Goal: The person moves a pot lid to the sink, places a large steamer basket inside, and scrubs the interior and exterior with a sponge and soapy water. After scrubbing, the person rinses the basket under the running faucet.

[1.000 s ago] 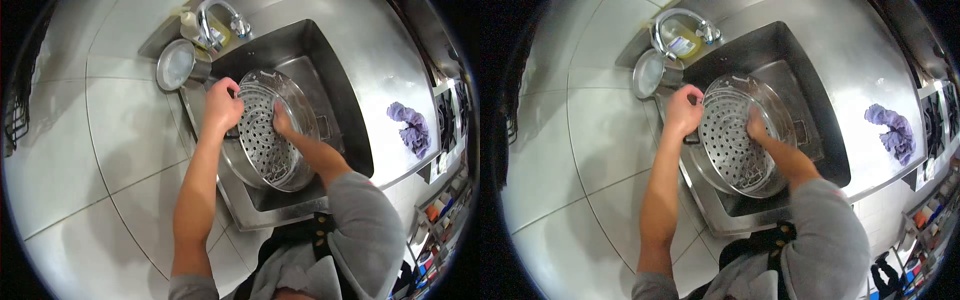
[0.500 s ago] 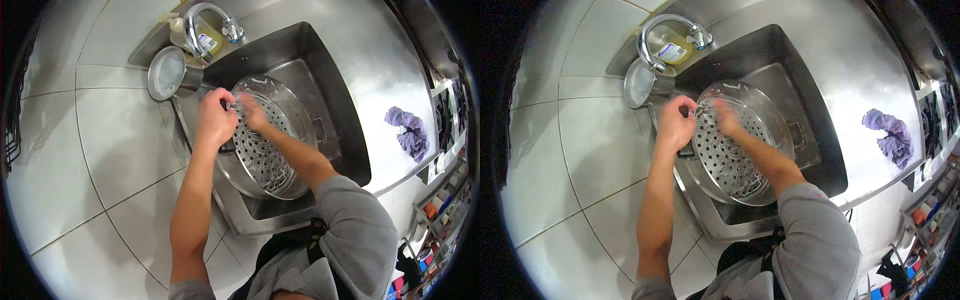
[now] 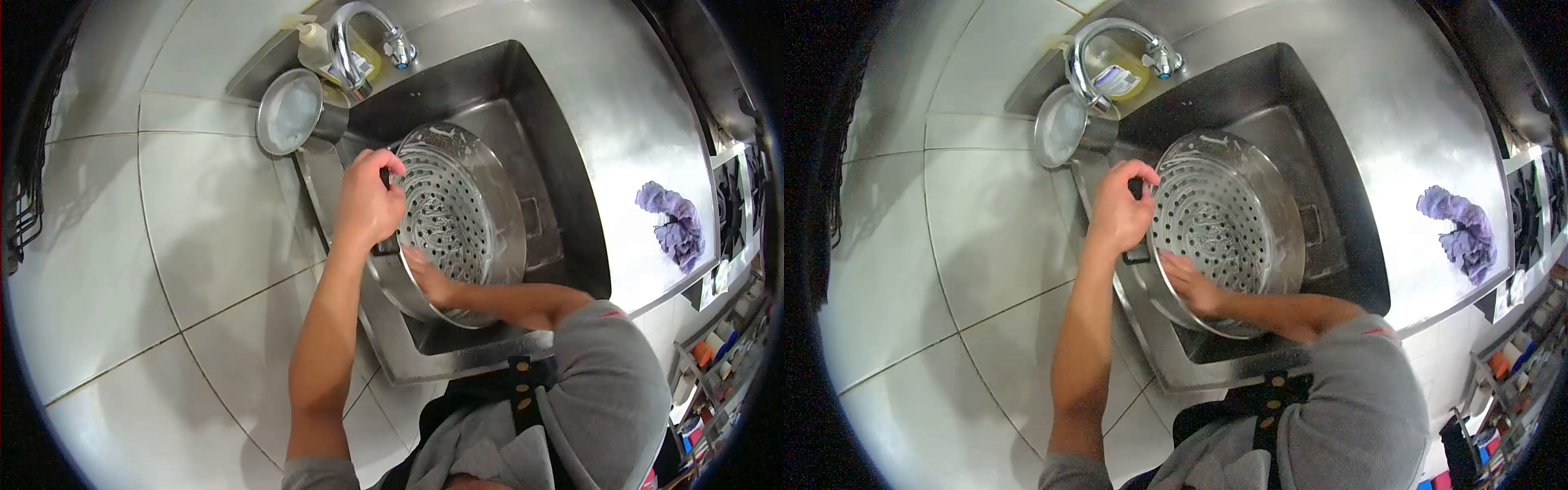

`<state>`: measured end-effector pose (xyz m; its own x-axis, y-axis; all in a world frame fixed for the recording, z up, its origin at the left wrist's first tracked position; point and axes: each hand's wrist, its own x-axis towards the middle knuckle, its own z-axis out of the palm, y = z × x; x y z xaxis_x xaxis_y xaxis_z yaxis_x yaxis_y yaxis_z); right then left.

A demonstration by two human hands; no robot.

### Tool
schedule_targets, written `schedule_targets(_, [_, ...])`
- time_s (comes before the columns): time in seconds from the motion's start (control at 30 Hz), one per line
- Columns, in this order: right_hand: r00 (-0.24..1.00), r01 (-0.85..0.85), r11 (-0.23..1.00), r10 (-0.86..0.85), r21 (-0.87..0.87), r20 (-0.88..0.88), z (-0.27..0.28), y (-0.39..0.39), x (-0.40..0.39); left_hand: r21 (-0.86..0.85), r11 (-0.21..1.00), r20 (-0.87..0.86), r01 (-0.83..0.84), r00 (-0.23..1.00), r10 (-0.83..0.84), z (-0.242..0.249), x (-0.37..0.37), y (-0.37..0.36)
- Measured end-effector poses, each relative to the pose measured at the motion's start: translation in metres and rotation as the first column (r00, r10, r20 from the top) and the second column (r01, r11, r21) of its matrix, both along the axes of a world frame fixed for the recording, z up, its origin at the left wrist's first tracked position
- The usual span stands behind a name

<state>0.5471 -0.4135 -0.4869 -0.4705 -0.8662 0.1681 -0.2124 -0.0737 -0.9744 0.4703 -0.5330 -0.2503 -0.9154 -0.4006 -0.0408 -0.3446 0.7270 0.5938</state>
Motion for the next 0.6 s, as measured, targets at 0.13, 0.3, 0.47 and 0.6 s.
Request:
schedule_targets(0.13, [0.969, 0.195, 0.877, -0.24, 0.439, 0.05, -0.122, 0.025, -0.076, -0.001, 0.999, -0.026, -0.044, 0.999, 0.044, -0.008, 0.003, 0.0])
schedule_targets(0.3, [0.872, 0.39, 0.91, -0.415, -0.143, -0.258, -0.018, 0.006, -0.01, 0.031, 0.999, -0.058, -0.015, 0.998, 0.017, -0.009, 0.003, -0.002])
schedule_targets(0.47, [0.862, 0.228, 0.93, -0.331, 0.289, 0.384, -0.08, 0.011, -0.05, -0.005, 0.999, -0.068, -0.046, 0.997, 0.045, -0.011, 0.012, 0.005])
schedule_targets(0.6, [0.93, 0.207, 0.976, -0.22, -0.073, -0.295, -0.063, 0.034, -0.021, 0.014, 0.999, -0.03, -0.048, 0.998, 0.048, -0.005, 0.01, 0.005])
